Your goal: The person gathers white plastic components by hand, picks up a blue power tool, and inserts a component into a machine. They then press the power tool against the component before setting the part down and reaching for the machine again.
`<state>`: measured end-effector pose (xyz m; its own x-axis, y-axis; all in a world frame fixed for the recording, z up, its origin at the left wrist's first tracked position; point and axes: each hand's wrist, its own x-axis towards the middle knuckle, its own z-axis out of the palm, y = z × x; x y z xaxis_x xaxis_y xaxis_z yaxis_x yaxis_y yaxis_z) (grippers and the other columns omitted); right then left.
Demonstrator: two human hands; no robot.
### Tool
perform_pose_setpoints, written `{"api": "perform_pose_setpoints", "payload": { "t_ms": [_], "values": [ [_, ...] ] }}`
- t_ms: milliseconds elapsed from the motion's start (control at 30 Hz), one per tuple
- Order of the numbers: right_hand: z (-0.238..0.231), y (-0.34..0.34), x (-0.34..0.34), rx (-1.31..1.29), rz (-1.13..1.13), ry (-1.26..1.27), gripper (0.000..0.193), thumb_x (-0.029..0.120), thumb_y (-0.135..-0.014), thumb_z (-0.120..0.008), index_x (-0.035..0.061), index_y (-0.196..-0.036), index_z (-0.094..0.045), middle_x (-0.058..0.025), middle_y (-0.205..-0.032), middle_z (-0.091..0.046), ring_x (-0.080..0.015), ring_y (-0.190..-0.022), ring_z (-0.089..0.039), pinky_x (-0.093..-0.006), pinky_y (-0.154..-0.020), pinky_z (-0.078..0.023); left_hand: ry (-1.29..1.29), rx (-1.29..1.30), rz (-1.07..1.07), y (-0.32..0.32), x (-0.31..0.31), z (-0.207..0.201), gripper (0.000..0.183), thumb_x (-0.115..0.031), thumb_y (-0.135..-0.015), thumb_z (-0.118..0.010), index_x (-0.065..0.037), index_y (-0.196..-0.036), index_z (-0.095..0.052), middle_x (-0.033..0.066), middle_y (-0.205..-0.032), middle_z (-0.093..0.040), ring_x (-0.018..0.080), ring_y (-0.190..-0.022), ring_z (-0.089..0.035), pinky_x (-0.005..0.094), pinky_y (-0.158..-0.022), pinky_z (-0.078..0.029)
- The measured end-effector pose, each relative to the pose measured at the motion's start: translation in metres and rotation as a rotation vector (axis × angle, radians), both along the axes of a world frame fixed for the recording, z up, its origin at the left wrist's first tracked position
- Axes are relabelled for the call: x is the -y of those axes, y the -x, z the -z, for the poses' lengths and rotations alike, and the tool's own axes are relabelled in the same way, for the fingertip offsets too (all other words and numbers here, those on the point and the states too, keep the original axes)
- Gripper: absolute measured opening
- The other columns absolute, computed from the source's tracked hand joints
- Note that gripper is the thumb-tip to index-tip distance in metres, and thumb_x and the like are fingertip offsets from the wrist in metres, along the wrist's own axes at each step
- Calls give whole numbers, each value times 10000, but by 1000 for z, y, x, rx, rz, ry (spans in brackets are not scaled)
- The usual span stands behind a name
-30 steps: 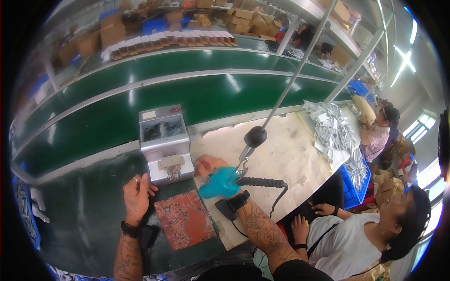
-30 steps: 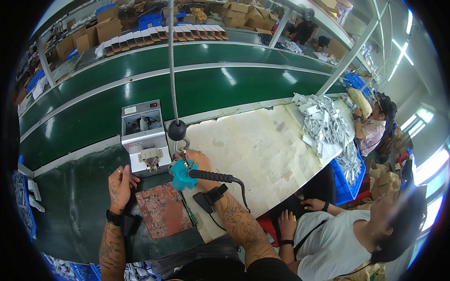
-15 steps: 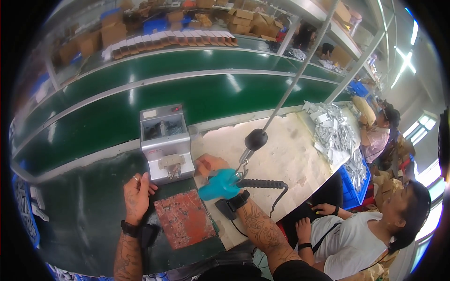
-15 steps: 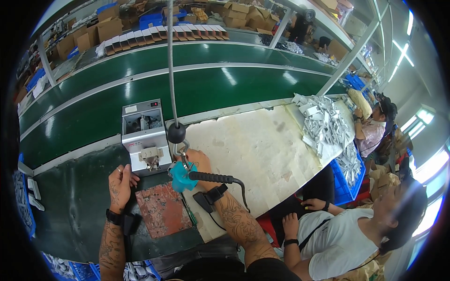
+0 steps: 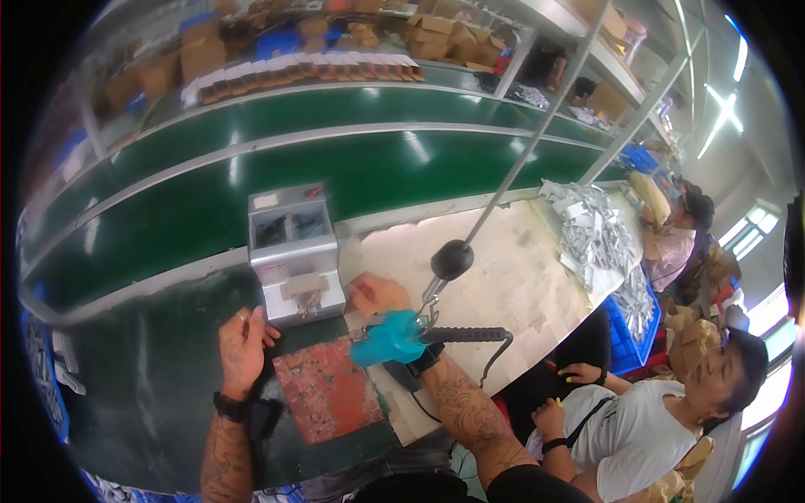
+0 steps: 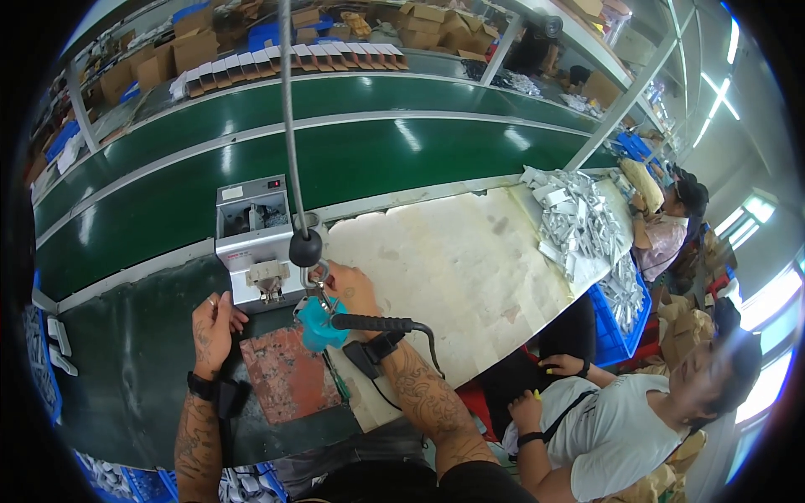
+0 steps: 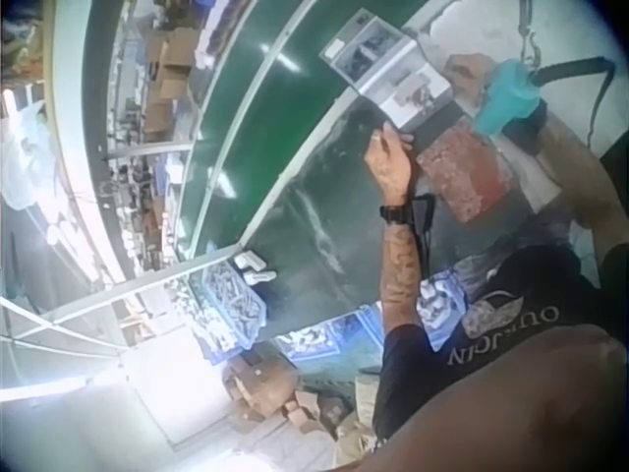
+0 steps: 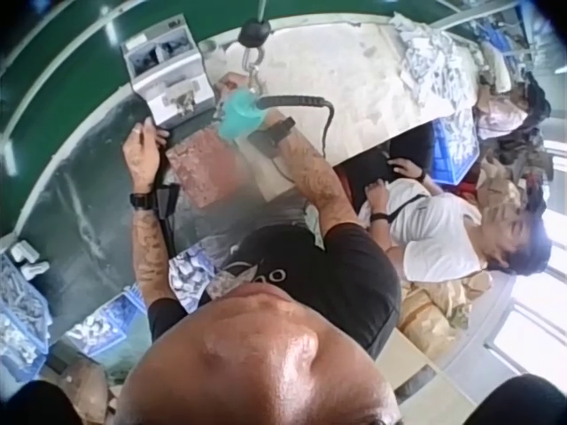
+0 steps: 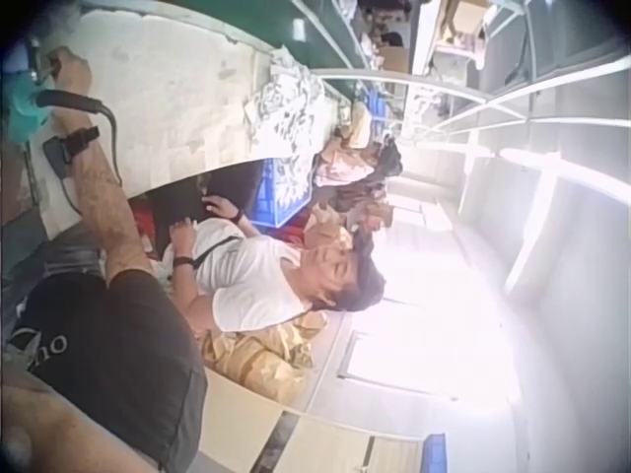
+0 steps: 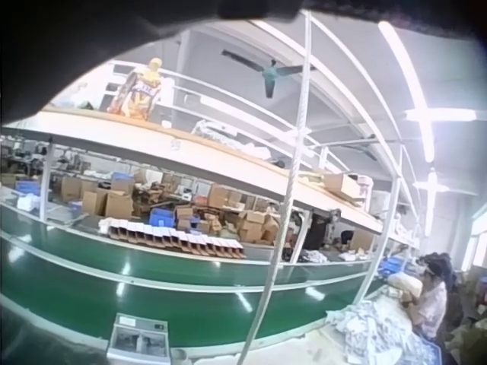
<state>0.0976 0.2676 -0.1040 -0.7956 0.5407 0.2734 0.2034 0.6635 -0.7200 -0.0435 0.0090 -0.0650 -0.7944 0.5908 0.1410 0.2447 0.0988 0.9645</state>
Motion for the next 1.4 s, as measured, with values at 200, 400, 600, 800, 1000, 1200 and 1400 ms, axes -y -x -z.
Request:
{"api": "perform_pose_setpoints", "payload": {
  "t_ms": [200,400,600,800,1000,1200,1400],
  "values": [
    [9,0,-6,-17,-40,19,223,274,-991,-674,60,-1026,-723,-129,-736,-717,-313,-704,-714,-414,-678,-554,2,10,-10,0,-2,-1,413,-247,-1129,-512,-39,-772,-515,94,-706,-686,92,-572,-587,247,-547,-459],
    [-24,-8,8,3,-58,32,220,272,-999,-664,61,-1042,-709,-142,-805,-734,-315,-762,-728,-413,-700,-558,-10,6,-5,-1,-1,1,410,-244,-1129,-513,-40,-773,-511,91,-703,-683,90,-573,-588,246,-546,-456],
    [-30,-12,9,14,-75,32,215,256,-1005,-652,52,-1053,-698,-147,-853,-731,-308,-792,-721,-403,-714,-551,-24,38,0,-1,-1,-1,382,-213,-1118,-529,-16,-791,-541,94,-713,-687,101,-597,-602,253,-562,-462],
    [-25,-12,7,-54,-139,88,196,212,-992,-643,46,-1081,-697,-130,-884,-742,-268,-818,-724,-379,-728,-547,-1,34,-8,-1,-1,0,384,-220,-1120,-527,-20,-793,-541,89,-715,-684,100,-596,-596,251,-567,-463],
    [-25,-13,10,-114,-84,103,222,297,-864,-733,118,-990,-704,-151,-871,-753,-399,-819,-731,-469,-732,-570,-17,16,-21,-2,-2,1,411,-249,-1133,-507,-50,-774,-514,77,-690,-669,87,-563,-570,239,-551,-454],
    [-13,-6,7,-61,-34,87,207,274,-870,-736,106,-988,-709,-139,-835,-750,-380,-780,-733,-435,-719,-574,-23,107,7,1,1,1,362,-209,-1107,-549,-4,-810,-573,95,-715,-686,116,-606,-612,260,-578,-473],
    [-17,-2,8,-48,-27,170,156,212,-900,-702,81,-986,-701,-133,-801,-737,-363,-757,-729,-427,-704,-570,1,76,-2,1,0,-1,371,-212,-1109,-545,-3,-802,-564,107,-725,-699,116,-610,-620,264,-579,-476]
  ]
}}
